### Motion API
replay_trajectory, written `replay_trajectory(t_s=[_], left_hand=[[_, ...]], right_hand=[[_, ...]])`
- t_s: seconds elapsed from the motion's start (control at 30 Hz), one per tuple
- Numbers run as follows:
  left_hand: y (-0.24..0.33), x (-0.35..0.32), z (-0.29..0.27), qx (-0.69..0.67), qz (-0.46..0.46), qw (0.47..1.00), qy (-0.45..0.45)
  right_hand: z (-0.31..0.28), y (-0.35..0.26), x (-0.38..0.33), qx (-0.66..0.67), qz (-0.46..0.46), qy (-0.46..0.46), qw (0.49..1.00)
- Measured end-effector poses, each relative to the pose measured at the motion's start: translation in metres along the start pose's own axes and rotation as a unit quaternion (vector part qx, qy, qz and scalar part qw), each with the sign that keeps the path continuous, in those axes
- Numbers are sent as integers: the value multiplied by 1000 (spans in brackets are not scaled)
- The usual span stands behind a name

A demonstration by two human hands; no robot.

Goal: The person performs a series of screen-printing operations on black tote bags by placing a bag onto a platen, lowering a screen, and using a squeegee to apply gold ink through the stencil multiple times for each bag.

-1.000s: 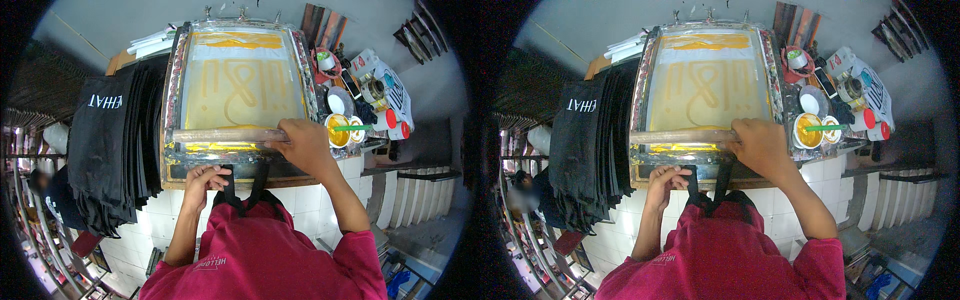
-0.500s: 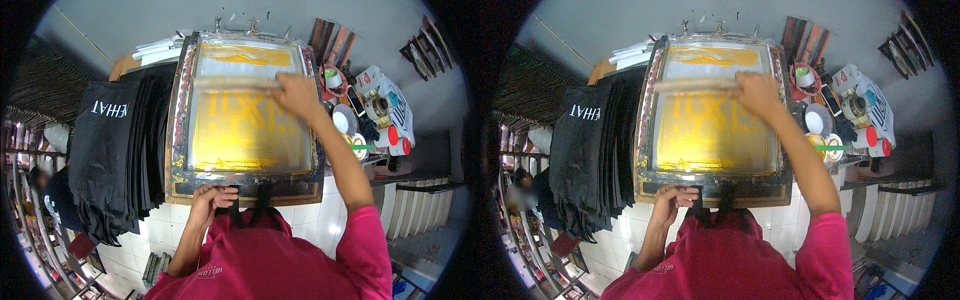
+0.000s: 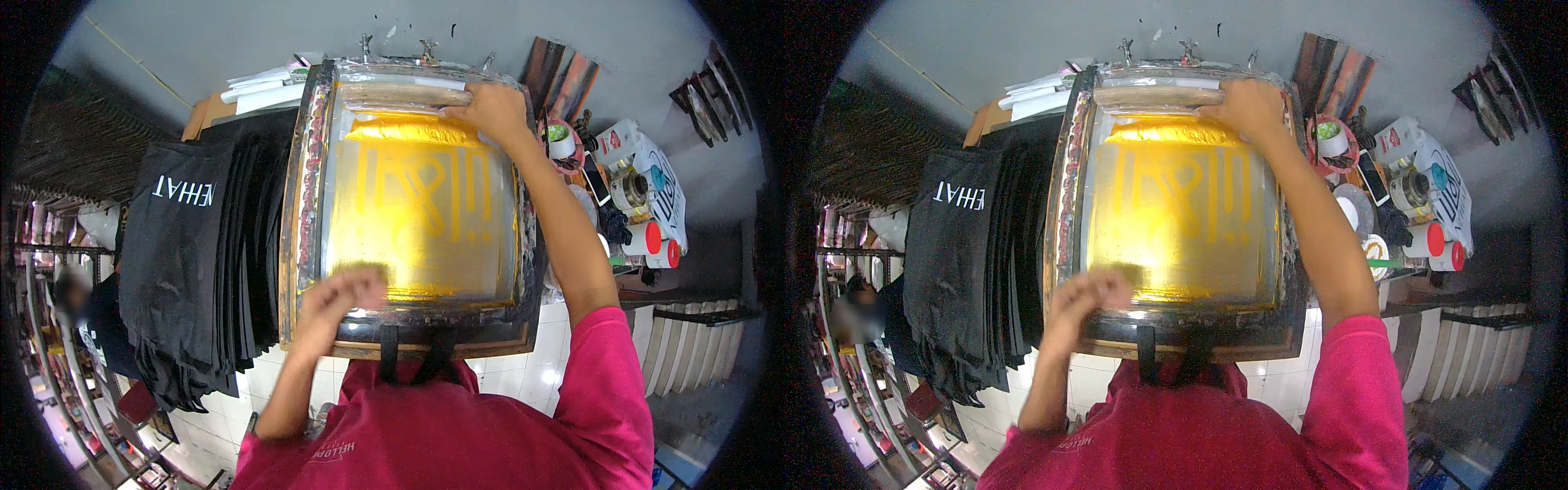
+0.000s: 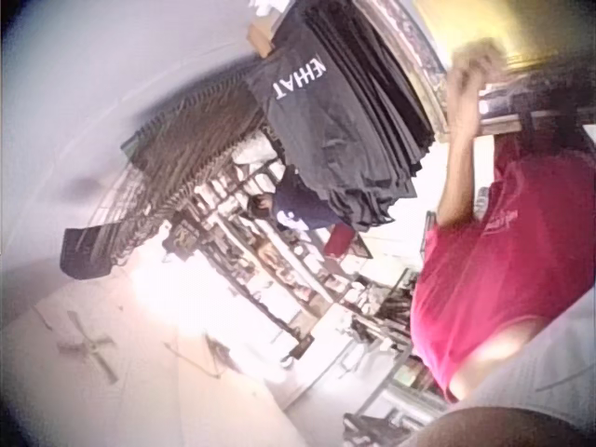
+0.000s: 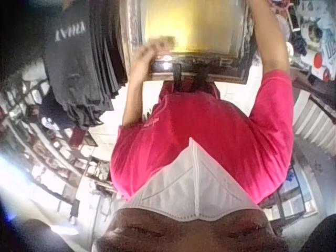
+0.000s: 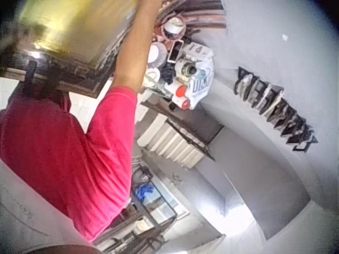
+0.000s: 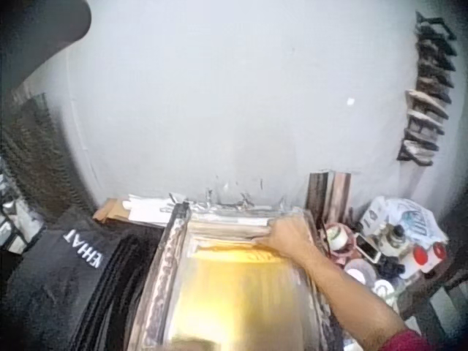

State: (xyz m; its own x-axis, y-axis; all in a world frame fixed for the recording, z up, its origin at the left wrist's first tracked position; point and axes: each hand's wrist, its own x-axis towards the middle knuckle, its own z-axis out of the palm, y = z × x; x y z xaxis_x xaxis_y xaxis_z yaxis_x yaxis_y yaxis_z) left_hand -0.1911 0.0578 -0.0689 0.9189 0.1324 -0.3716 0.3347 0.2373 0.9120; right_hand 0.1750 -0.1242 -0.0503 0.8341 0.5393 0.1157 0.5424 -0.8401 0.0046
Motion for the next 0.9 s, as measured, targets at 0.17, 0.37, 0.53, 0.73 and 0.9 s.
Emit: replay_trajectory(t_s=[0.17,0.37,0.53,0.73,0.9], left_hand=[[90,162,-9,459,497,710,193],[99,204,-24,509,290,803,109],[81,173,-25,500,294,809,94],[62,129,-23,509,304,800,90],[40,74,-23,520,282,803,70]], right_hand=[[13,-7,-20,-3,-7,65,998],[28,-7,-50,-5,-57,151,987],[28,-14,-83,-6,-65,154,986],[13,-32,-133,20,-41,102,994],[15,-44,-190,30,-66,127,989]])
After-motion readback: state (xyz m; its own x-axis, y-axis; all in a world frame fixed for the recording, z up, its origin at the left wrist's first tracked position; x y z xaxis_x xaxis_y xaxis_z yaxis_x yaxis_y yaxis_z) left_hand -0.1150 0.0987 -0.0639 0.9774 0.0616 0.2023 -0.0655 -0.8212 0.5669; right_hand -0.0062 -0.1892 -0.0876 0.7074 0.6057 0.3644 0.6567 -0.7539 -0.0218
